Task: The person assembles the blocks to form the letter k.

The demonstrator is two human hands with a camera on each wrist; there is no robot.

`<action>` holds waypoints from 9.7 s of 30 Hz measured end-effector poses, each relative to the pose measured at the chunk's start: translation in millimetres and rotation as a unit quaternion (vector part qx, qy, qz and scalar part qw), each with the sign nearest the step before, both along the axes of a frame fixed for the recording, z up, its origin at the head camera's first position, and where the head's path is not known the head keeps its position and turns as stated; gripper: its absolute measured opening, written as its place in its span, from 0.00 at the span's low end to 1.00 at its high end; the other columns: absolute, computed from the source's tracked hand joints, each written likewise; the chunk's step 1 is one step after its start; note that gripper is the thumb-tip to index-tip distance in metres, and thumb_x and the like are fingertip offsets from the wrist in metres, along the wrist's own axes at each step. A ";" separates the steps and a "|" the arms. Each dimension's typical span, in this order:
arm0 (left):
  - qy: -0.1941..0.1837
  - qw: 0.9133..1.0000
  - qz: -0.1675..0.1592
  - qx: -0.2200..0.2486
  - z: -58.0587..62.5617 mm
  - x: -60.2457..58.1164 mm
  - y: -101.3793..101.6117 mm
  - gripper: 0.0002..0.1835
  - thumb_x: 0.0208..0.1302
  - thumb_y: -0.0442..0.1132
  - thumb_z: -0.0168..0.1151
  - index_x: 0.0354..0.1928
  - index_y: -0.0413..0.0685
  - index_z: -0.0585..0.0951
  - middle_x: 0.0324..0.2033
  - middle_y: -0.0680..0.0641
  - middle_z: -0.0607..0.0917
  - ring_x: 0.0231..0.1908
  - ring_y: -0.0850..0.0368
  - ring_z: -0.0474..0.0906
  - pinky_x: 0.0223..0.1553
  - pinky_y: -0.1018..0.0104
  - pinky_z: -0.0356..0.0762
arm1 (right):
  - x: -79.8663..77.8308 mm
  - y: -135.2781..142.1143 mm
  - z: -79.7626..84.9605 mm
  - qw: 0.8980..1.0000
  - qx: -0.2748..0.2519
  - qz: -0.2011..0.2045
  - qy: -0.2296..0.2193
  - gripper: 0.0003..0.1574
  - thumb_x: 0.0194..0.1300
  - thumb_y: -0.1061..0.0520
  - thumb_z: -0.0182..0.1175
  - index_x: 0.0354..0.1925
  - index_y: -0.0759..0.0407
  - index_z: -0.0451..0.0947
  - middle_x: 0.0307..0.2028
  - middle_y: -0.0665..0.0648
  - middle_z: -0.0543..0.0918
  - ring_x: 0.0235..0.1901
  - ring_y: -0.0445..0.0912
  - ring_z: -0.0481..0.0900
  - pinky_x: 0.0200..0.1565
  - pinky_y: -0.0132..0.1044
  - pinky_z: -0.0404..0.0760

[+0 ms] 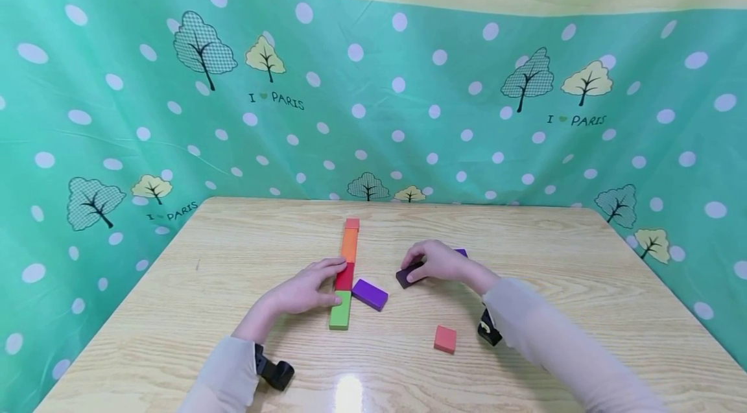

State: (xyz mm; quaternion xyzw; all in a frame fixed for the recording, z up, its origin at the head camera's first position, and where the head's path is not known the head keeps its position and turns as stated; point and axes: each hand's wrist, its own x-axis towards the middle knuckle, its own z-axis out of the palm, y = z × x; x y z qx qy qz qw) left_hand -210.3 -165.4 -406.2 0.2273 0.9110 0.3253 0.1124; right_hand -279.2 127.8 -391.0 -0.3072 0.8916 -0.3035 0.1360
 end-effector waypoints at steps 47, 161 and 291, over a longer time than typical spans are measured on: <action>0.006 1.000 -0.002 -0.002 -1.3 -1.1 0.0 0.38 0.56 0.46 0.63 0.66 0.42 0.61 0.66 0.42 0.60 0.66 0.42 0.52 0.65 0.46 0.52 | -8.7 -54.4 -1.3 0.999 0.007 -0.043 -0.014 0.10 0.49 0.59 0.68 0.34 0.54 0.83 0.33 0.49 0.83 0.35 0.40 0.76 0.47 0.36 0.73; 0.004 1.000 -0.003 0.002 -0.1 1.5 1.5 0.37 0.57 0.44 0.62 0.66 0.41 0.61 0.66 0.42 0.60 0.66 0.40 0.51 0.64 0.44 0.52 | -15.5 61.9 8.3 0.992 0.048 -0.107 0.053 0.19 0.54 0.61 0.63 0.47 0.62 0.78 0.46 0.60 0.79 0.49 0.56 0.73 0.52 0.50 0.71; 0.002 1.000 -0.006 -0.003 -1.3 -0.9 -0.6 0.37 0.57 0.46 0.62 0.66 0.43 0.60 0.66 0.43 0.60 0.66 0.41 0.51 0.64 0.45 0.53 | -11.2 -39.3 -5.2 0.998 0.000 -0.066 0.011 0.20 0.50 0.66 0.64 0.45 0.56 0.81 0.44 0.56 0.80 0.46 0.50 0.76 0.52 0.44 0.73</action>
